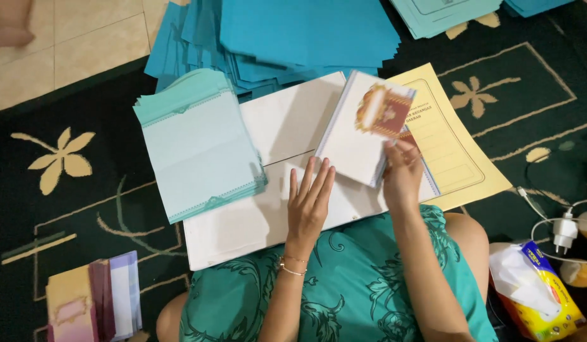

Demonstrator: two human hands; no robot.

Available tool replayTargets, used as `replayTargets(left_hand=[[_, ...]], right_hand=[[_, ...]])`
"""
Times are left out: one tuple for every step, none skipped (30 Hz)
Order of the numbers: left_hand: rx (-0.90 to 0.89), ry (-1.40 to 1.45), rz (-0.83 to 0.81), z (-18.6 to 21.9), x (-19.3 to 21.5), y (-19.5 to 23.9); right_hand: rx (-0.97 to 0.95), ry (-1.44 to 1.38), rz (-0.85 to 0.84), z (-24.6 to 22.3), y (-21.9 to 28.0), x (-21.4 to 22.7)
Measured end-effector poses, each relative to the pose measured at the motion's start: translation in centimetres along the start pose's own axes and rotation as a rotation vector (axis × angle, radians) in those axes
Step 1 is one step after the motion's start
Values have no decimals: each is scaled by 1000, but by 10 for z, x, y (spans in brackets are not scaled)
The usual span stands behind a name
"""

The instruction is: The person sits on the floor and repeatedly inserts small light-blue paper inserts into larger white paper covers. They smooth each insert with their hands and place the assembled unit onto a growing stack on the left. The process is repeated continuously for the duration of the clip.

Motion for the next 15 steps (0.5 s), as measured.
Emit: replayTargets(left_hand=[[1, -2, 3, -4, -2, -2], [-7, 30, 36, -8, -4, -4], [-13, 63, 67, -12, -6, -5], [-10, 62, 68, -16, -8, -5], [-25, 86, 82, -21, -10, -6], [-40, 111, 96, -25, -12, -7], [-38, 112, 96, -24, -9, -14], [-30, 159, 194, -23, -5, -21], [-22, 207, 291, -22, -1, -27], [-20, 209, 291, -19, 1, -31], [81, 268, 354, -18, 4, -34], [183, 326, 417, -16, 7, -38], [186, 326, 417, -17, 7, -37], [280, 374, 443, -18, 7, -35], [373, 422, 469, -20, 7, -34]], right_hand=[[2, 1, -3, 1, 5, -4], [-28, -23, -16, 3, 11, -8], [-60, -44, -27, 6, 17, -11], [-61, -42, -29, 7, 18, -12], [-70, -68, -51, 7, 19, -13], [-78, -94, -73, 8, 20, -14], [-78, -92, -73, 15, 14, -11], [-66, -136, -103, 23, 8, -8], [-54, -180, -131, 30, 2, -4], [-54, -178, -130, 17, 10, -7], [-25, -191, -170, 4, 18, -9], [4, -205, -209, -8, 27, -11], [2, -202, -209, -15, 32, -14], [177, -48, -205, -24, 39, -16], [353, 105, -199, -32, 45, -19]])
Point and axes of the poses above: each hand's wrist, its own y-axis away from the middle knuckle, its own x-axis out of the back of the hand, z = x × y, the point moved 1 cm from there along -y, towards the middle knuckle, and after that the axes turned 12 degrees about y, right-handed, at the moved point
